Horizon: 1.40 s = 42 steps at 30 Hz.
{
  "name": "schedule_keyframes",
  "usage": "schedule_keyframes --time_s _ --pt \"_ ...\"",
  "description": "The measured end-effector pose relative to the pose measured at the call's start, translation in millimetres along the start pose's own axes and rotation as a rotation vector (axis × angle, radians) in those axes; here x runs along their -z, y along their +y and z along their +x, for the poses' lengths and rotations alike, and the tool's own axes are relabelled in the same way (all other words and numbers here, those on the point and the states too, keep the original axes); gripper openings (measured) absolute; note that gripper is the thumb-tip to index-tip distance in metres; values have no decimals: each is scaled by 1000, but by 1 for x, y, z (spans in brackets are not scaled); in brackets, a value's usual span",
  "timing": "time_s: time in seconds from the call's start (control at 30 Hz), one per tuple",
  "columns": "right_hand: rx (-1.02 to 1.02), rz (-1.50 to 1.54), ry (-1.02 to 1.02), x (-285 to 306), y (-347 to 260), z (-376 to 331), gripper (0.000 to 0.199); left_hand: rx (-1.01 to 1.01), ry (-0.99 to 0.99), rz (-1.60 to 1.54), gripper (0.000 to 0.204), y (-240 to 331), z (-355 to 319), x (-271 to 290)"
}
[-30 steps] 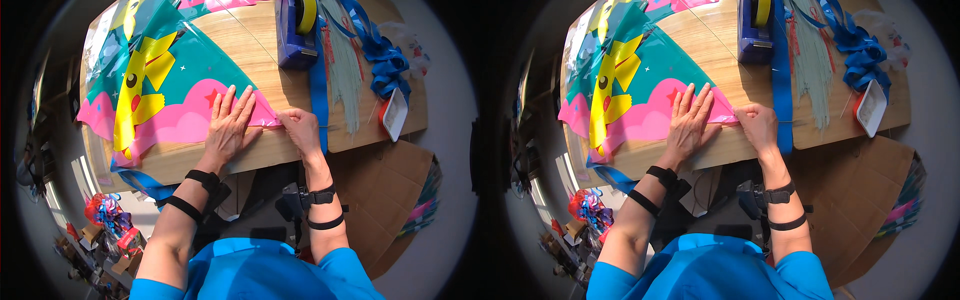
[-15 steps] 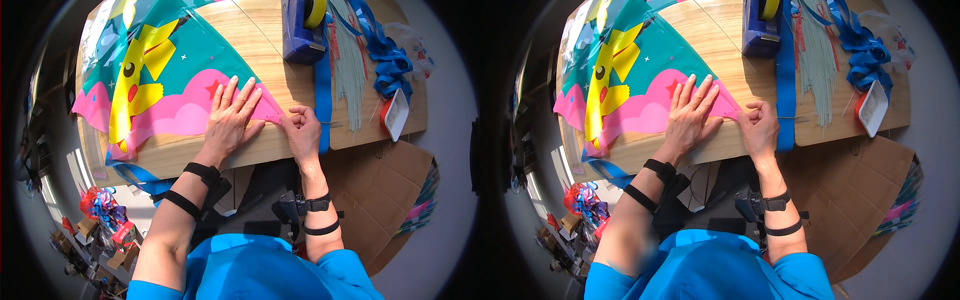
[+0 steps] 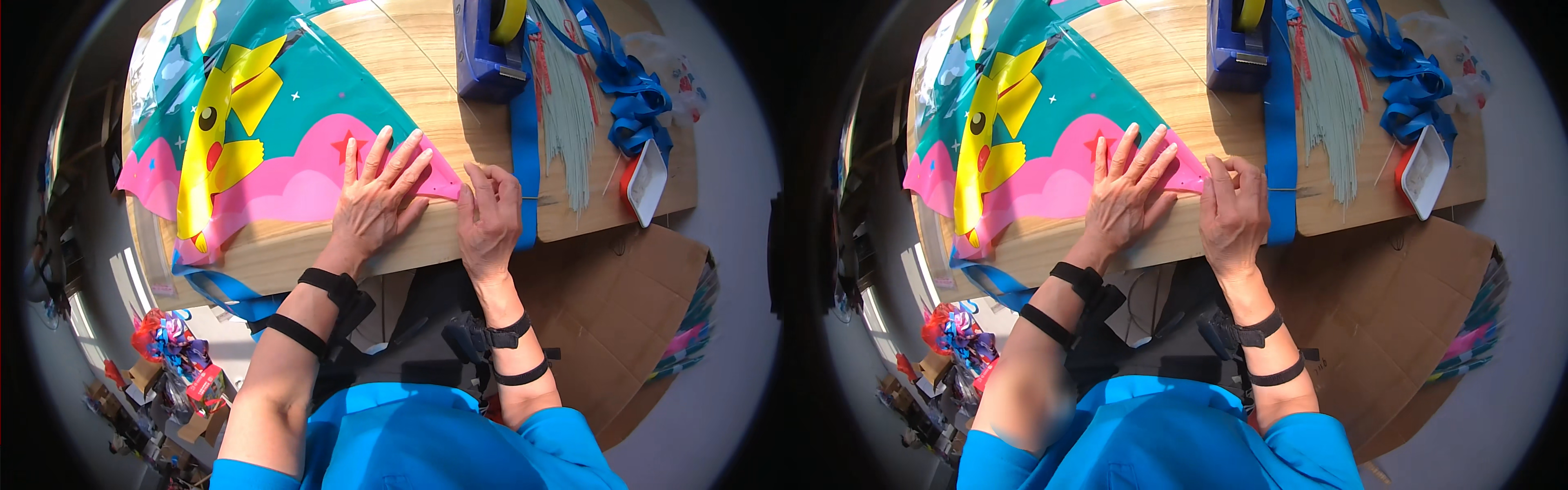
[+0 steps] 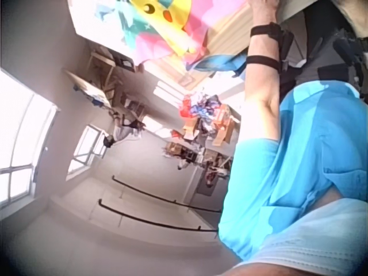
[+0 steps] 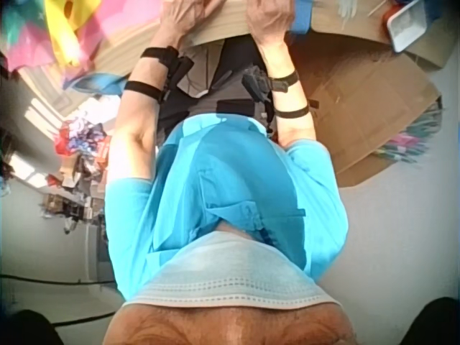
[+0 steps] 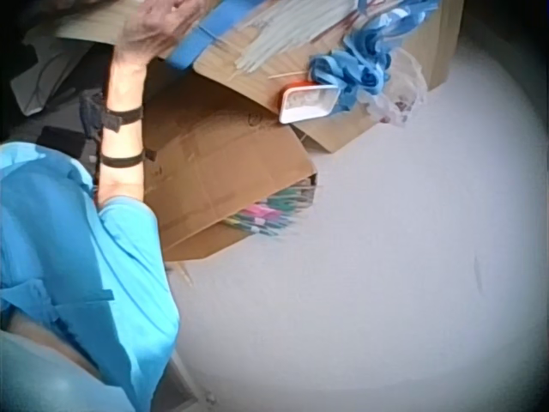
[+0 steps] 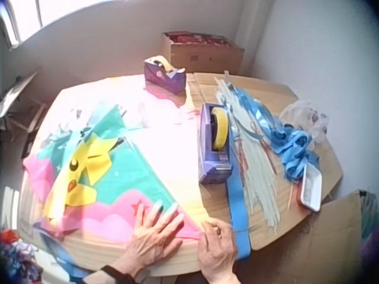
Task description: Assembling a Pikachu-themed kite by taping plastic pieces and attaching ribbons.
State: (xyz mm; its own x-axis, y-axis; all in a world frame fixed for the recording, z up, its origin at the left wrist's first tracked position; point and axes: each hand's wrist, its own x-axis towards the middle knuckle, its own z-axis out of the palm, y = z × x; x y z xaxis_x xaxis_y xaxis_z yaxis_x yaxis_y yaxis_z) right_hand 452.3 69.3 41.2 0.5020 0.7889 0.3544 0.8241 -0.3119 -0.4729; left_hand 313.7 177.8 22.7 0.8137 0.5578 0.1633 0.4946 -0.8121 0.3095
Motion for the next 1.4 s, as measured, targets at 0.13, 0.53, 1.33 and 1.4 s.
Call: schedule_keyframes --time_s 0.13,0.53,1.33,1.4 --pt "210 -80 -262 -8 -15 -13 60 8 -37 47 64 -4 -3 -7" --pt "21 -144 -411 6 -9 -60 97 -19 -40 46 72 2 1 -1" --pt "215 -64 -268 23 -11 -65 95 146 24 109 72 23 -77 10" --pt "210 -118 -309 12 -1 -74 92 161 -13 122 75 18 -79 7"
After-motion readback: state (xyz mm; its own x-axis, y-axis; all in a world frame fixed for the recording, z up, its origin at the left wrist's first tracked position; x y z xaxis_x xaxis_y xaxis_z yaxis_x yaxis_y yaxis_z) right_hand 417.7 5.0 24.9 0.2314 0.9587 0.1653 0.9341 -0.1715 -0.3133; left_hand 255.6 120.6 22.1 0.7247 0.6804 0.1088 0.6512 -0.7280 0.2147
